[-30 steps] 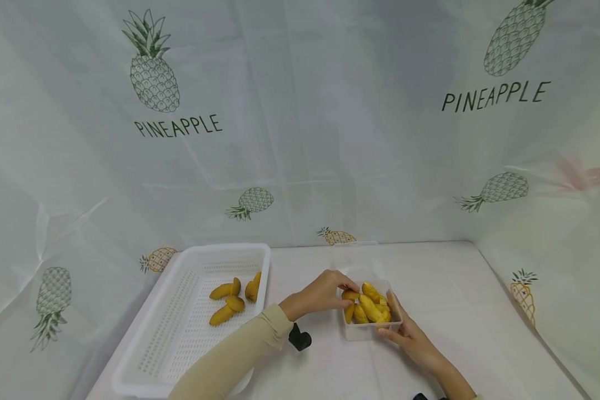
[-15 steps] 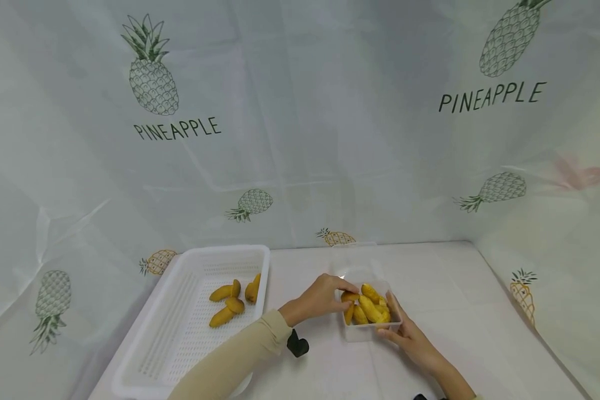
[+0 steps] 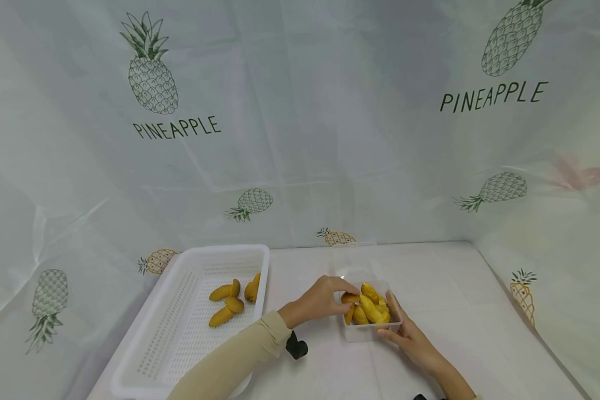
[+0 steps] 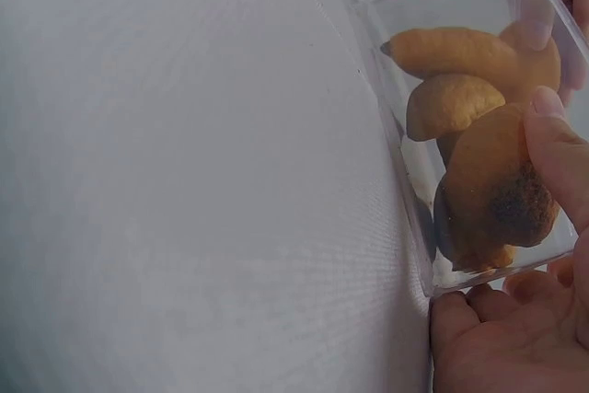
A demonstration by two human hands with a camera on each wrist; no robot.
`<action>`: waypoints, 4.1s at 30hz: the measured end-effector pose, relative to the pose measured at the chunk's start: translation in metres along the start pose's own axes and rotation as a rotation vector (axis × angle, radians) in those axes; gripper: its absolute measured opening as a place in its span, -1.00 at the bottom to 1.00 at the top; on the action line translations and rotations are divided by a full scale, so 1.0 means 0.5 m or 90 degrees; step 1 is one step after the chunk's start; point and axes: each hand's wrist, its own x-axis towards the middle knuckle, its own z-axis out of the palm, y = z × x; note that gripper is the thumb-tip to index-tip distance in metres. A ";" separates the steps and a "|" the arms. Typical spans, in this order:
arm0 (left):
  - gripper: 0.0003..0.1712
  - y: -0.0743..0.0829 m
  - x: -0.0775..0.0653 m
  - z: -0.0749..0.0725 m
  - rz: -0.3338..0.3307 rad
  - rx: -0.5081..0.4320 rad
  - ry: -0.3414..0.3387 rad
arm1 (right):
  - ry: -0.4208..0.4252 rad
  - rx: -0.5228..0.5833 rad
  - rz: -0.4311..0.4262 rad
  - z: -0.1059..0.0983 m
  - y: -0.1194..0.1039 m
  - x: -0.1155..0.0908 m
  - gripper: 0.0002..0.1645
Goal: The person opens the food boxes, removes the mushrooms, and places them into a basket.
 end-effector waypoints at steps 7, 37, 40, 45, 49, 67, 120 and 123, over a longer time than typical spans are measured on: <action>-0.63 0.003 0.002 0.000 0.039 0.027 -0.008 | 0.005 -0.013 0.003 -0.001 0.000 0.000 0.12; -0.58 0.008 0.018 -0.017 -0.062 0.033 -0.096 | -0.002 0.000 -0.011 0.000 0.006 0.003 0.11; -0.58 0.015 0.021 -0.021 -0.073 0.022 -0.096 | -0.003 0.000 -0.009 0.000 0.006 0.002 0.11; -0.56 0.023 0.027 -0.026 -0.097 -0.031 -0.099 | -0.003 -0.001 -0.012 0.000 0.005 0.003 0.10; -0.55 0.025 0.029 -0.028 -0.114 -0.054 -0.089 | -0.004 0.002 -0.011 0.000 0.005 0.004 0.10; -0.58 0.011 0.026 -0.067 -0.166 -0.200 0.098 | -0.003 0.000 0.003 -0.002 0.004 0.006 0.12; -0.47 -0.081 -0.306 -0.361 -0.509 -0.100 0.473 | -0.006 0.011 0.002 -0.004 0.008 0.006 0.11; -0.47 -0.093 -0.321 -0.358 -0.549 -0.087 0.481 | 0.003 0.018 0.000 -0.002 0.007 0.006 0.11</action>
